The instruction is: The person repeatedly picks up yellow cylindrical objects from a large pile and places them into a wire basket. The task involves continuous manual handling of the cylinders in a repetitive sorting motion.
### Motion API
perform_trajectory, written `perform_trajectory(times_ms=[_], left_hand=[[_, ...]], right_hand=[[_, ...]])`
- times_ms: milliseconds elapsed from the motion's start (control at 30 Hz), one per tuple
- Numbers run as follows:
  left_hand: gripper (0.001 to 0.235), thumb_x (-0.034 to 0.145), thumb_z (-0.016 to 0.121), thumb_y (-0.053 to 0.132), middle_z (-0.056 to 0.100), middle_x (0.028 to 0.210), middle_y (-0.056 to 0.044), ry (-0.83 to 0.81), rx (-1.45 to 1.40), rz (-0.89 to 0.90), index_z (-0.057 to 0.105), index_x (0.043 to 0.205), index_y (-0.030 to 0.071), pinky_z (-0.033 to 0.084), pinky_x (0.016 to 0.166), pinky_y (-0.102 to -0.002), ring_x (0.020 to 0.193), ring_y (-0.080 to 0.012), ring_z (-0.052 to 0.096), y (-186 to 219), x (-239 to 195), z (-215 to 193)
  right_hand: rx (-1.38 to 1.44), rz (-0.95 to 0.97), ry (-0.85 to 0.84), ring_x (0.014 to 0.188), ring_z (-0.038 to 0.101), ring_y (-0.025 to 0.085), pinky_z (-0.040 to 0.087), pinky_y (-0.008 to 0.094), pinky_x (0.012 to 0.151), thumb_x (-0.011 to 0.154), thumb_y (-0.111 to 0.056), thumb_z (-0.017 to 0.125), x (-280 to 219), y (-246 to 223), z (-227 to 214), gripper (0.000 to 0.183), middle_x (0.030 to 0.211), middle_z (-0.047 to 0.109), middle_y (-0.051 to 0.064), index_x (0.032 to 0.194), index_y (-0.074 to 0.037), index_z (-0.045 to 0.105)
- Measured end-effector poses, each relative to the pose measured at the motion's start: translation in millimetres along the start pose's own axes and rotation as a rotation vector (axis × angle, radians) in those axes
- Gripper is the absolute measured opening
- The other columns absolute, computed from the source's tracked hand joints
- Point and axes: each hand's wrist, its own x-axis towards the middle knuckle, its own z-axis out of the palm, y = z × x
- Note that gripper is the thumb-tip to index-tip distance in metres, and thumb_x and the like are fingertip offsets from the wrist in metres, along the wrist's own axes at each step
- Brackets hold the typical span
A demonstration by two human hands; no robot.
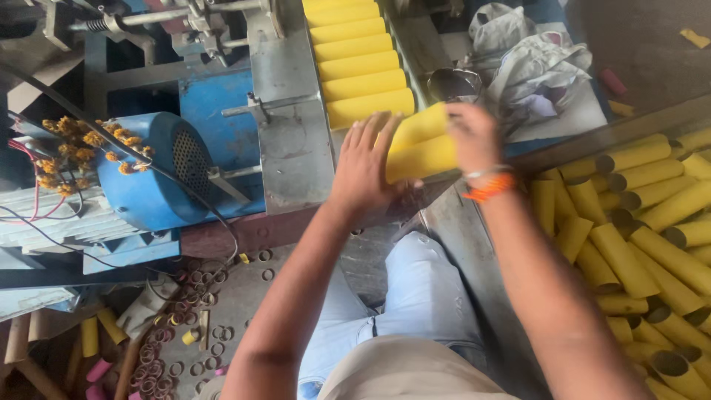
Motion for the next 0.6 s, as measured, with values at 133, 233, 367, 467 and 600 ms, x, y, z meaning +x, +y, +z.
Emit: perform_trajectory(times_ms=[133,233,367,467,600], left_hand=[[0.124,0.057,0.085,0.07,0.05,0.145,-0.019,-0.413,0.133,-0.182,0.036,0.155,0.011,0.026,0.118,-0.054,0.139,-0.0378,0.042,-31,27,19],[0.114,0.061,0.084,0.072,0.049,0.149,-0.016,-0.565,0.233,-0.237,0.042,0.151,0.015,0.025,0.121,-0.053,0.142,-0.035,0.041,-47,30,29],[0.112,0.062,0.084,0.072,0.048,0.148,-0.016,-0.635,0.279,-0.217,0.042,0.149,0.014,0.02,0.12,-0.054,0.141,-0.0335,0.039,-53,32,37],[0.104,0.067,0.083,0.068,0.047,0.147,-0.018,-0.647,0.378,-0.186,0.043,0.147,0.014,0.02,0.118,-0.056,0.139,-0.0374,0.039,-43,35,29],[0.083,0.08,0.082,0.051,0.053,0.146,-0.018,-0.464,0.157,-0.011,0.051,0.146,0.011,0.031,0.116,-0.054,0.135,-0.0354,0.047,5,38,44]], right_hand=[[-0.618,-0.149,0.019,0.088,0.07,0.03,0.053,0.038,0.076,0.093,-0.011,0.075,9,-3,29,0.022,0.097,0.074,0.012,0.115,-0.009,0.075],[-0.773,-0.364,0.0,0.09,0.071,0.031,0.055,0.04,0.079,0.09,-0.01,0.077,-4,-5,-1,0.007,0.099,0.075,0.009,0.096,-0.012,0.076],[-0.462,-0.079,0.048,0.087,0.072,0.02,0.057,0.034,0.079,0.094,-0.013,0.075,-34,17,-72,0.018,0.103,0.075,0.009,0.111,-0.007,0.073],[-0.299,0.078,0.125,0.094,0.073,0.015,0.058,0.031,0.087,0.096,-0.015,0.074,-81,70,-137,0.02,0.103,0.076,0.007,0.115,-0.008,0.071],[-0.498,0.263,0.246,0.096,0.073,0.019,0.056,0.032,0.089,0.095,-0.015,0.076,-169,166,-222,0.02,0.106,0.076,0.009,0.113,-0.008,0.074]])
